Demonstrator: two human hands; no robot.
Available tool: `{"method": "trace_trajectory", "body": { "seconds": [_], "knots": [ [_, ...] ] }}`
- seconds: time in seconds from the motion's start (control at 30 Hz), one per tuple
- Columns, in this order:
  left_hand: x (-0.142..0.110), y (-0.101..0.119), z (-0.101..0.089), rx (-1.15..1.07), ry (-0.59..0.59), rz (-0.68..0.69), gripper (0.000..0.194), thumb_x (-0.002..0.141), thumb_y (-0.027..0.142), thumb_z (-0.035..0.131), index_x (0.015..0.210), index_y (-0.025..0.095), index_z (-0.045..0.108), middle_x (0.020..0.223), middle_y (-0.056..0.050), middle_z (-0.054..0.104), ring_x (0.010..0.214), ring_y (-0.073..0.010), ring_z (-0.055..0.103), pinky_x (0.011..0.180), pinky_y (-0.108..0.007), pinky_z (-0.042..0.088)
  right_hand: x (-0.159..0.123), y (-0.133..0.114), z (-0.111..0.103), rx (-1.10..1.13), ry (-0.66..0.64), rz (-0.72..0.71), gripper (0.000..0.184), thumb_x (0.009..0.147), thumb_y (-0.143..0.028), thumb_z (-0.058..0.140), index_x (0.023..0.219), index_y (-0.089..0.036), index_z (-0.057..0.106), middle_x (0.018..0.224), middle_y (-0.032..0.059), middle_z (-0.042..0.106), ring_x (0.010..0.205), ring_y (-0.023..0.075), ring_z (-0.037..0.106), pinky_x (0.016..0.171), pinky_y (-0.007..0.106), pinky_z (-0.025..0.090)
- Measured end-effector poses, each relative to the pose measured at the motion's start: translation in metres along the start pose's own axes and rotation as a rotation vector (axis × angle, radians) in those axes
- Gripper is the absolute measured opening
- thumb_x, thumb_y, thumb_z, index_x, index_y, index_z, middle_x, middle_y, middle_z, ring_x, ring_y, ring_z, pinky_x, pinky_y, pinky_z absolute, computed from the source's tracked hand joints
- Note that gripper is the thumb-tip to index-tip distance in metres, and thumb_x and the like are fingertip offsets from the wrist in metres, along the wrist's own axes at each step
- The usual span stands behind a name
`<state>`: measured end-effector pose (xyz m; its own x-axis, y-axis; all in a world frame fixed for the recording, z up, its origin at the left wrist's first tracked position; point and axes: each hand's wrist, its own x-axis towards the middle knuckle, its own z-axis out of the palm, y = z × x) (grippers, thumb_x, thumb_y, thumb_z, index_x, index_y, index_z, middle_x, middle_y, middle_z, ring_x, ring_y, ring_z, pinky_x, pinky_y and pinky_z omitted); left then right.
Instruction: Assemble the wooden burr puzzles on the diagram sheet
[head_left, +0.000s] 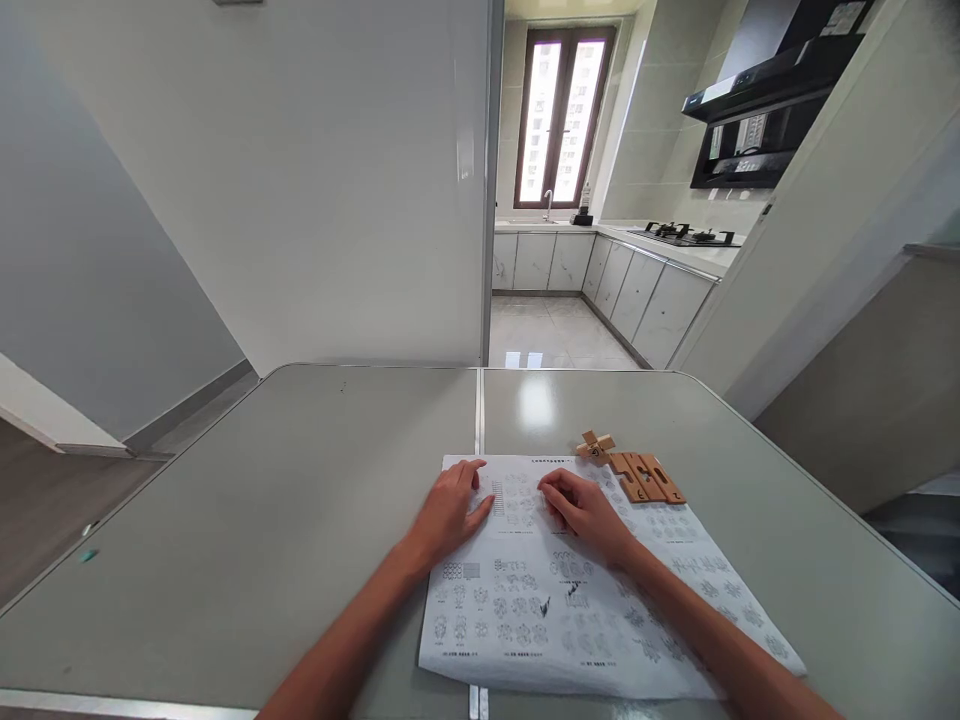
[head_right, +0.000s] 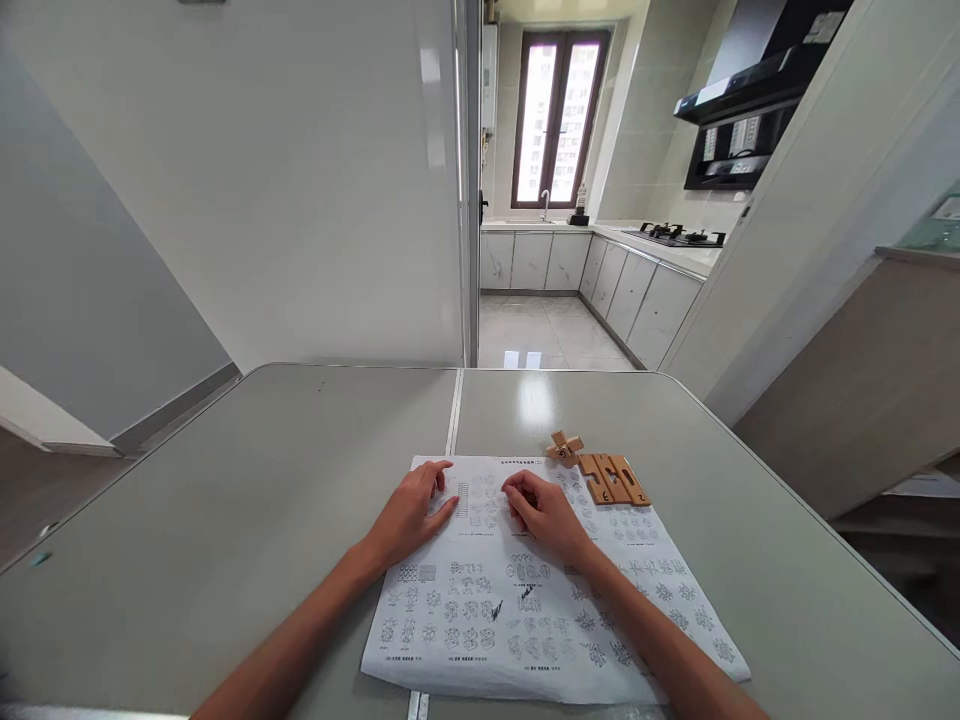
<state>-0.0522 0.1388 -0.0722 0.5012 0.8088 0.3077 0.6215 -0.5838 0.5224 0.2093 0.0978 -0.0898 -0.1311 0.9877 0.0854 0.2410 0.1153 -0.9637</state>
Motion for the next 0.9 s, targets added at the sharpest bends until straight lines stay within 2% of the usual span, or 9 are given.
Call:
{"method": "trace_trajectory", "body": {
  "seconds": [0.4, 0.57, 0.9],
  "knots": [
    [0.0, -0.0036, 0.0029, 0.038, 0.011, 0.029, 0.037, 0.098, 0.032, 0.059, 0.132, 0.022, 0.053, 0.103, -0.006, 0.063, 0.094, -0.0251, 0.062, 0.092, -0.045, 0.053, -0.0012, 0.0018, -0.0049, 0.035, -0.019, 0.01, 0.04, 0.098, -0.06, 0.057, 0.094, -0.021, 0.063, 0.064, -0.0037, 0.055, 0.05, 0.0132, 0.048, 0.049, 0.028, 0.037],
    [-0.0017, -0.0036, 0.0013, 0.021, 0.031, 0.025, 0.043, 0.097, 0.031, 0.06, 0.138, 0.022, 0.05, 0.104, -0.006, 0.063, 0.094, -0.0249, 0.062, 0.092, -0.044, 0.053, -0.0004, 0.003, -0.0053, 0.03, -0.018, 0.007, 0.04, 0.099, -0.06, 0.057, 0.095, -0.021, 0.063, 0.065, -0.0034, 0.056, 0.05, 0.0131, 0.047, 0.049, 0.028, 0.037],
    [-0.0014, -0.0076, 0.0037, -0.014, 0.022, -0.047, 0.049, 0.096, 0.033, 0.061, 0.141, 0.021, 0.047, 0.109, -0.007, 0.061, 0.099, -0.0249, 0.061, 0.095, -0.045, 0.053, -0.0017, -0.0015, -0.0055, 0.044, -0.008, 0.018, 0.044, 0.097, -0.065, 0.058, 0.095, -0.022, 0.064, 0.067, -0.0026, 0.057, 0.053, 0.014, 0.05, 0.05, 0.027, 0.04]
  ]
}}
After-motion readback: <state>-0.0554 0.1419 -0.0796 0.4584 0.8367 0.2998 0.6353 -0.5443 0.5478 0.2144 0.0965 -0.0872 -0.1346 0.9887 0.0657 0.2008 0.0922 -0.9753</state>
